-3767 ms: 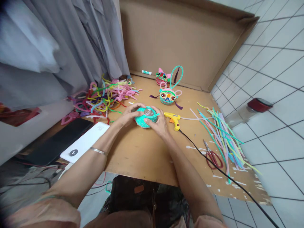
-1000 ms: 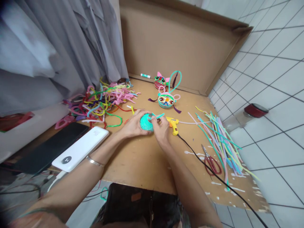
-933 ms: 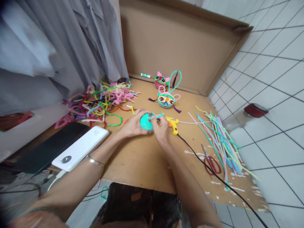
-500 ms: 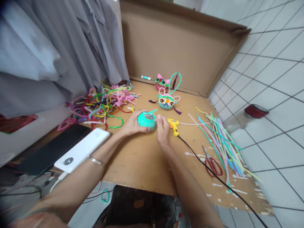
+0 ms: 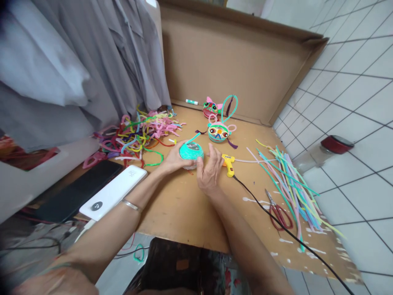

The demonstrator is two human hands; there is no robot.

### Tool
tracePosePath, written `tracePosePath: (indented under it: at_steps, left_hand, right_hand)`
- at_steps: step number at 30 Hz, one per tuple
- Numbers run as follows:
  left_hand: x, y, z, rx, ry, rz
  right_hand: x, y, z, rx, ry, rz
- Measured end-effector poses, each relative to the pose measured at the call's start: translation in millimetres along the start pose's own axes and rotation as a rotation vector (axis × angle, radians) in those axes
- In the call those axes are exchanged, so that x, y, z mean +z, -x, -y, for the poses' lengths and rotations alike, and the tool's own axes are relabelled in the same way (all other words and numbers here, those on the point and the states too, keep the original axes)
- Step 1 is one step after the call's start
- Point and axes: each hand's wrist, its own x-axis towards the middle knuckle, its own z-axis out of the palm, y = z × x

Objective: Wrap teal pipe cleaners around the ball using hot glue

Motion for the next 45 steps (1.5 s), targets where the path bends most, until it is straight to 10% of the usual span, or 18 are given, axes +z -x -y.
tracePosePath:
  at_steps: [16, 28, 45]
  left_hand:
    - [-2.1, 0, 2, 0.17, -0.066, 0.064]
    - [-4.0, 11, -13, 0.429, -0.238, 0.215]
    - [-2.7, 14, -17, 0.41, -0.265, 0.221]
  right_hand:
    - [6, 19, 6, -0.093, 0.15, 0.128]
    - [27, 10, 3, 0.307, -0.063, -0.097]
    - [34, 11, 1, 0.308, -0.079, -0.156]
